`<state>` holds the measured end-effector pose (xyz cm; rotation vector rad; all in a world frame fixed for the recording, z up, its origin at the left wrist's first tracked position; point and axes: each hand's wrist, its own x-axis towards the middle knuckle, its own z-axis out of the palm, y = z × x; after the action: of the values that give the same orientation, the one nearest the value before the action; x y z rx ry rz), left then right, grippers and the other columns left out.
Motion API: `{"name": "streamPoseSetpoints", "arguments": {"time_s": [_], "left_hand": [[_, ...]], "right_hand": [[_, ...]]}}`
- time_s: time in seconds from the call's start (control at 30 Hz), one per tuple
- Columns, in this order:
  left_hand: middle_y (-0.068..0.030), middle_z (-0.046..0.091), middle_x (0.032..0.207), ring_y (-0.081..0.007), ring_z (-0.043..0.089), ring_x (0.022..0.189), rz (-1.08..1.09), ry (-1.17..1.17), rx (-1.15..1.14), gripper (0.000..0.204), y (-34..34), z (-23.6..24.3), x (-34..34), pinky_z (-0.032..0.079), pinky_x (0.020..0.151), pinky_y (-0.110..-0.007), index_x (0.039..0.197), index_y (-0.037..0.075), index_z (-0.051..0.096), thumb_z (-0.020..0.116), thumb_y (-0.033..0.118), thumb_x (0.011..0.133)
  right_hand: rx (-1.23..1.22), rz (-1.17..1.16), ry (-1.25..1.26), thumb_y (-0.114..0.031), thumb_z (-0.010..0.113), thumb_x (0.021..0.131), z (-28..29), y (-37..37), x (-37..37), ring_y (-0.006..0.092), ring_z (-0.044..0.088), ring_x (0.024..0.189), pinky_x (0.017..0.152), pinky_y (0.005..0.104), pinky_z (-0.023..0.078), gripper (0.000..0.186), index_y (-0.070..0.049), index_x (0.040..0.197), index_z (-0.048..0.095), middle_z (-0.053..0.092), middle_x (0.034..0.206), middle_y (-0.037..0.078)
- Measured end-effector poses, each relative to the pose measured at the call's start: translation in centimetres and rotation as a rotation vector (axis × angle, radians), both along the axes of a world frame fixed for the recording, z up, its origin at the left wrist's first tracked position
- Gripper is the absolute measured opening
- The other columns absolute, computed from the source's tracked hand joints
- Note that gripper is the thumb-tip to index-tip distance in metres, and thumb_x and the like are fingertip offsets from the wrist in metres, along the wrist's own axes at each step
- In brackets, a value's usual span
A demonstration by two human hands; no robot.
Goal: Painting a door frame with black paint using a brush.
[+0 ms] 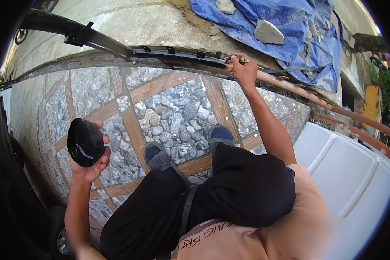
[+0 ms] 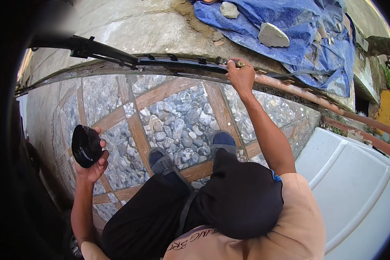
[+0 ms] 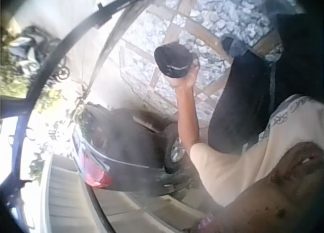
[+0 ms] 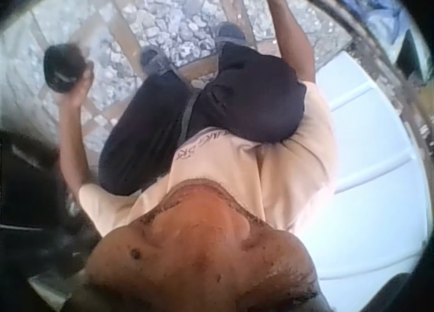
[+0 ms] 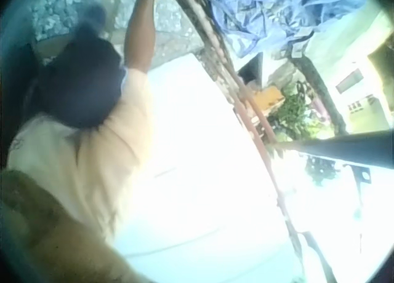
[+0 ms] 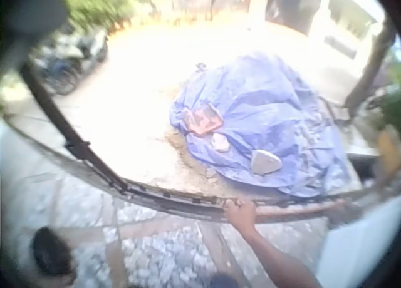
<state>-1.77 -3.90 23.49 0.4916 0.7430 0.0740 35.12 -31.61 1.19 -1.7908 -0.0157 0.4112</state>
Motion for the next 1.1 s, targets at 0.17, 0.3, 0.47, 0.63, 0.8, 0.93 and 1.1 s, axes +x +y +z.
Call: {"name": "streamPoseSetpoints", "arguments": {"time_s": [0.17,0.3,0.47,0.63,0.8,0.93,1.1], "left_hand": [[-0.0247,0.060,0.118,-0.0331,0.064,0.077,-0.105,-0.121,-0.064,0.064,-0.6,-2.3,3.9,0.061,0.061,-0.039,0.147,0.003,0.032,0.043,0.046,0.100],[-0.0258,0.061,0.117,-0.0328,0.067,0.077,-0.052,-0.145,-0.074,0.072,-1.9,-4.3,6.2,0.061,0.059,-0.037,0.147,-0.001,0.030,0.046,0.049,0.097],[-0.0268,0.060,0.119,-0.0324,0.067,0.082,-0.030,-0.250,-0.117,0.074,-2.7,-7.6,7.4,0.062,0.062,-0.035,0.147,-0.002,0.029,0.045,0.050,0.097],[-0.0261,0.060,0.118,-0.0322,0.068,0.082,0.001,-0.265,-0.153,0.075,-3.7,-9.5,7.1,0.062,0.062,-0.037,0.146,-0.002,0.030,0.044,0.052,0.096],[-0.0246,0.061,0.117,-0.0296,0.068,0.077,0.021,-0.169,-0.194,0.079,-4.5,-10.3,6.3,0.061,0.059,-0.034,0.145,-0.002,0.033,0.039,0.059,0.094],[-0.0236,0.062,0.115,-0.0284,0.068,0.075,0.033,-0.184,-0.155,0.079,-4.9,-11.2,6.3,0.060,0.058,-0.033,0.144,-0.001,0.036,0.037,0.060,0.093],[-0.0214,0.064,0.113,-0.0267,0.067,0.073,0.013,-0.169,-0.162,0.076,-5.8,-12.4,7.0,0.058,0.057,-0.033,0.145,0.000,0.035,0.038,0.055,0.094]], "right_hand": [[-0.015,-0.049,0.073,-0.019,0.062,0.088,-3.9,3.6,0.0,0.0149,0.069,0.057,0.050,0.0272,0.052,0.024,0.000,0.099,0.071,0.070,0.071,0.007],[-0.133,0.061,0.001,-0.017,0.063,0.088,-3.0,3.3,-2.2,0.0181,0.071,0.065,0.060,0.0314,0.054,0.020,-0.004,0.100,0.071,0.072,0.079,0.009],[-0.212,0.519,-0.658,-0.010,0.066,0.086,-1.6,2.4,-3.6,0.0317,0.067,0.081,0.068,0.0390,0.053,0.017,-0.009,0.103,0.070,0.068,0.096,0.011],[-0.414,0.761,-0.755,-0.012,0.064,0.086,-2.2,4.8,-1.4,0.0371,0.065,0.076,0.066,0.0462,0.052,0.020,-0.009,0.105,0.067,0.063,0.092,0.012],[-0.522,0.845,-0.756,-0.013,0.063,0.085,-1.1,5.9,-1.5,0.0381,0.065,0.077,0.067,0.0471,0.052,0.019,-0.008,0.103,0.066,0.063,0.091,0.014],[-0.577,0.861,-0.818,-0.012,0.064,0.084,-1.0,5.6,-2.0,0.0372,0.065,0.073,0.063,0.0472,0.052,0.020,-0.007,0.103,0.066,0.063,0.088,0.014],[-0.512,0.818,-0.983,-0.012,0.066,0.083,-0.9,5.0,-2.7,0.0349,0.064,0.063,0.054,0.0438,0.051,0.019,-0.007,0.101,0.065,0.062,0.083,0.014]]}}
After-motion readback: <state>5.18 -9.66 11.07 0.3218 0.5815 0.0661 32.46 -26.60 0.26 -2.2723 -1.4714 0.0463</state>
